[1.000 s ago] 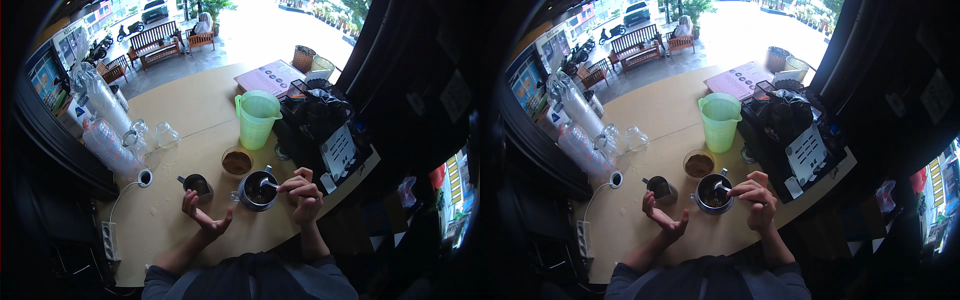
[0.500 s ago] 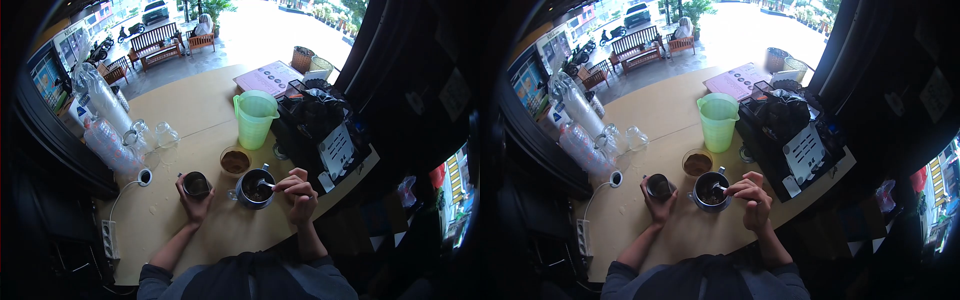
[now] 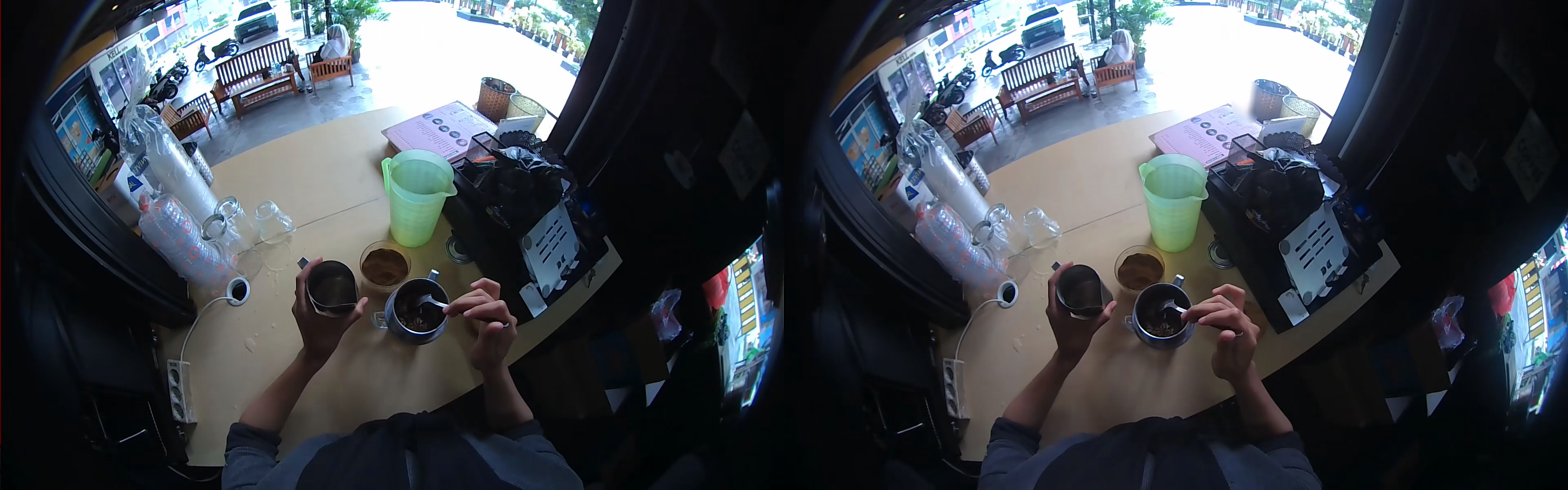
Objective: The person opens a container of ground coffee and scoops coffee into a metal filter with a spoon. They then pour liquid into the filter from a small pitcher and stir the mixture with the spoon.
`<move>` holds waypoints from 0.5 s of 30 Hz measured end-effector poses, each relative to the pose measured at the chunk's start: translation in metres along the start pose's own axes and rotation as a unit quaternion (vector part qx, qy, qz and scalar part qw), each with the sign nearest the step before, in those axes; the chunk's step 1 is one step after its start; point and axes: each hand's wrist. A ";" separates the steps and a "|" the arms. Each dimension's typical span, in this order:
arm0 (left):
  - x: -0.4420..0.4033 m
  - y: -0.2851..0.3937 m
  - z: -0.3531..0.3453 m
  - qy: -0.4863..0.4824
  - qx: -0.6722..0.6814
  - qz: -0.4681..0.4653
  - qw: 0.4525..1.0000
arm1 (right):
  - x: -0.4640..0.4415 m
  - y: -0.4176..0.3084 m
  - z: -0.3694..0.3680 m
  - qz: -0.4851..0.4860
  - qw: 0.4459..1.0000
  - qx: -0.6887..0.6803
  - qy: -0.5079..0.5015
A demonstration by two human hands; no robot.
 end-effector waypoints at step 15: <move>-0.047 0.037 -0.011 -0.067 -0.074 -0.121 0.988 | 0.005 0.003 -0.003 0.011 0.999 -0.035 0.014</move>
Point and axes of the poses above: each hand's wrist, its own x-axis away from the middle knuckle, its own z-axis out of the back of the hand, y = z × x, and after that the axes turned 5 degrees about -z, right-handed
